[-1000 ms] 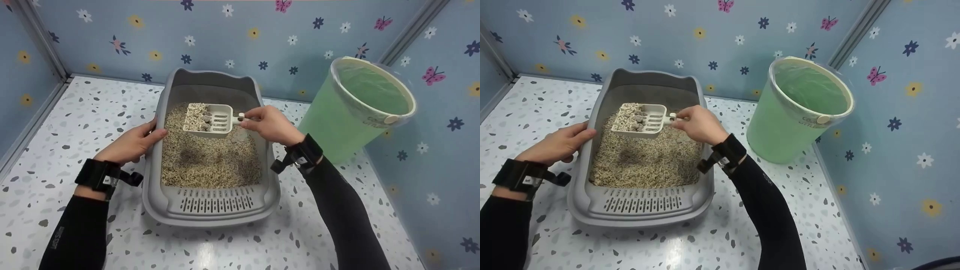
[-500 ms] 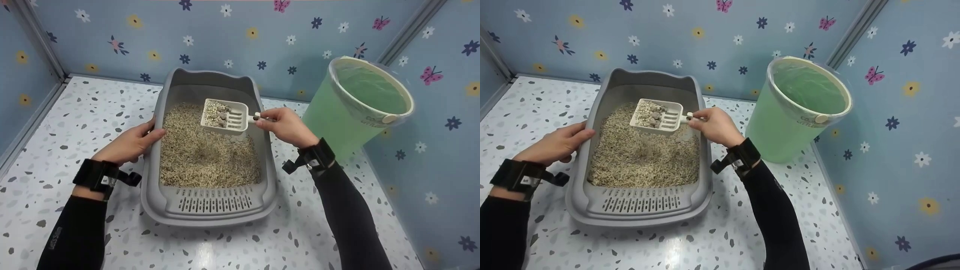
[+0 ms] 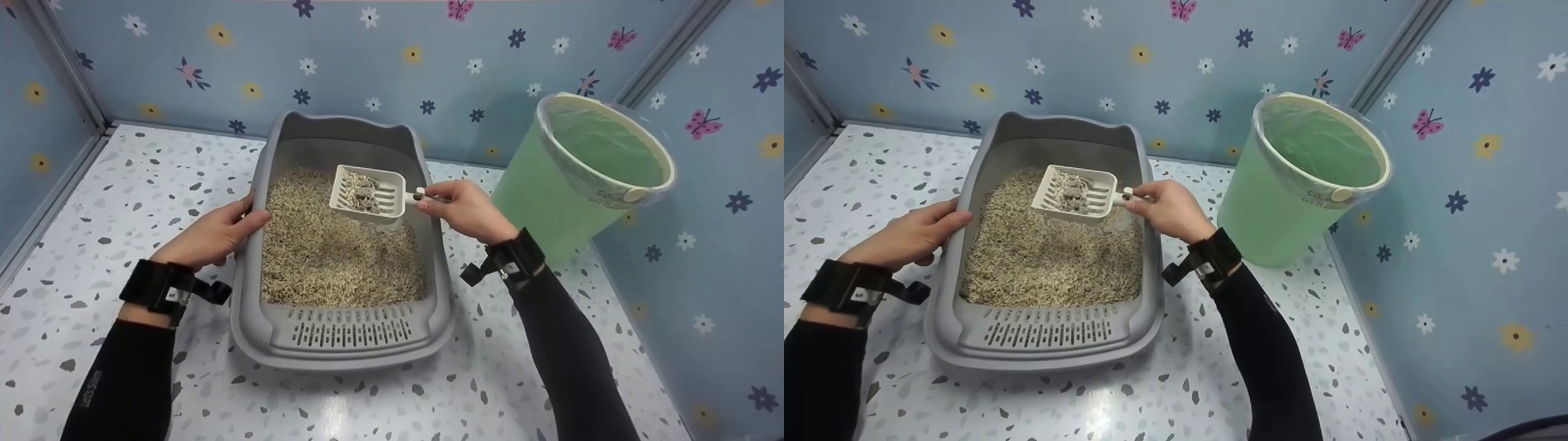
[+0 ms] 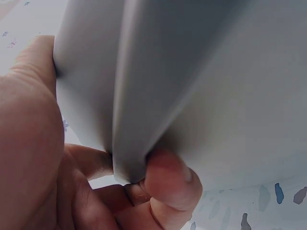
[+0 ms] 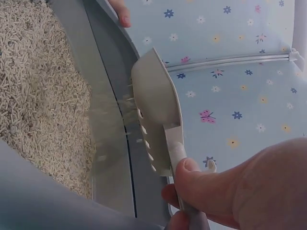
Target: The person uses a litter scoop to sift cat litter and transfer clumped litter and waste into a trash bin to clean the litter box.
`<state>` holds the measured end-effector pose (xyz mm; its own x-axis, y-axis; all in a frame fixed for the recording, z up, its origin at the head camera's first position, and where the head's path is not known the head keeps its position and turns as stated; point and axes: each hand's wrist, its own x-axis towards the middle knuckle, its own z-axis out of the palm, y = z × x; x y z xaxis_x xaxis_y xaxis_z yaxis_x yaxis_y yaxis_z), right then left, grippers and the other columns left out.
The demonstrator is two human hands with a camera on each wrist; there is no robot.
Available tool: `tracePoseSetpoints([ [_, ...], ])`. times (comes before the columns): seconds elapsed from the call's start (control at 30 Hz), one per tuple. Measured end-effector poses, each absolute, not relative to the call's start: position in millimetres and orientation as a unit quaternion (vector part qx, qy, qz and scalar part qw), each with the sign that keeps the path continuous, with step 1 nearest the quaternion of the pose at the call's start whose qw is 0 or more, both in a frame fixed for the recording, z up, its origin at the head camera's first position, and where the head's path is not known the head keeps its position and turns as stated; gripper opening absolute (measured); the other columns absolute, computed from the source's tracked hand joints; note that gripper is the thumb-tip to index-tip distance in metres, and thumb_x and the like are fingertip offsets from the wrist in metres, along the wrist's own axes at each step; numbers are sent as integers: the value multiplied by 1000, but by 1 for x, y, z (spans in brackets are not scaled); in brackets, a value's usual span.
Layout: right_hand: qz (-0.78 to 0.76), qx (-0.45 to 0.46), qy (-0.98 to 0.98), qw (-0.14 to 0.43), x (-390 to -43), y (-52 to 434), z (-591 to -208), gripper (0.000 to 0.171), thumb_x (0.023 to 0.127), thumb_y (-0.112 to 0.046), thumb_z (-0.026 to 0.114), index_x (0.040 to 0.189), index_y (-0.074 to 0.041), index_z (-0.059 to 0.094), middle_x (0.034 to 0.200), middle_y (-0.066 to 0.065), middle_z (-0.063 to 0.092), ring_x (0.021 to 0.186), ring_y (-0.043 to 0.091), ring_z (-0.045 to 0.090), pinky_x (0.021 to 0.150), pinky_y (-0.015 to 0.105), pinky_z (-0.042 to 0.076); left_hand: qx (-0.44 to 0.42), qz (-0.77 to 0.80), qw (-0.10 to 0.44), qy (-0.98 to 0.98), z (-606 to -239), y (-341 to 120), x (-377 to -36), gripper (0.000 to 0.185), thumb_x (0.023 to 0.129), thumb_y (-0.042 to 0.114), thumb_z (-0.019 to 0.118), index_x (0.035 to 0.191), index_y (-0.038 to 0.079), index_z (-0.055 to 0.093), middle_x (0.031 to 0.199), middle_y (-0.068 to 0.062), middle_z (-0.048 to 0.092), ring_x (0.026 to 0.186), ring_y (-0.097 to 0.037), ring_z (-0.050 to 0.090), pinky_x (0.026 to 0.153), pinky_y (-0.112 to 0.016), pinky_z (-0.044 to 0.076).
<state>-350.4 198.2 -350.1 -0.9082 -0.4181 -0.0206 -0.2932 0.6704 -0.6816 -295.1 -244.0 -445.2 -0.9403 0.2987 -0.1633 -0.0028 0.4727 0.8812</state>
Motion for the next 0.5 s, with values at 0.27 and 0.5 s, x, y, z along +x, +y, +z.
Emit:
tracePoseSetpoints([
  [0.27,-348,-198,913,78,-361,229,-349,24,109,-28,77,124,-12,86,113,4,76,86,16,54,78,32,43,91,500,151,848,-446,-241,-298,85,114,67,48,181,31,8,94,-8,53,62,-13,45,50,-30,45],
  [0.5,-350,-241,899,102,-361,209,-349,31,107,-25,78,132,-6,81,112,8,78,89,18,64,84,34,53,84,510,153,842,-446,-245,-298,85,114,67,46,181,32,7,109,-15,60,64,-14,44,50,-29,43],
])
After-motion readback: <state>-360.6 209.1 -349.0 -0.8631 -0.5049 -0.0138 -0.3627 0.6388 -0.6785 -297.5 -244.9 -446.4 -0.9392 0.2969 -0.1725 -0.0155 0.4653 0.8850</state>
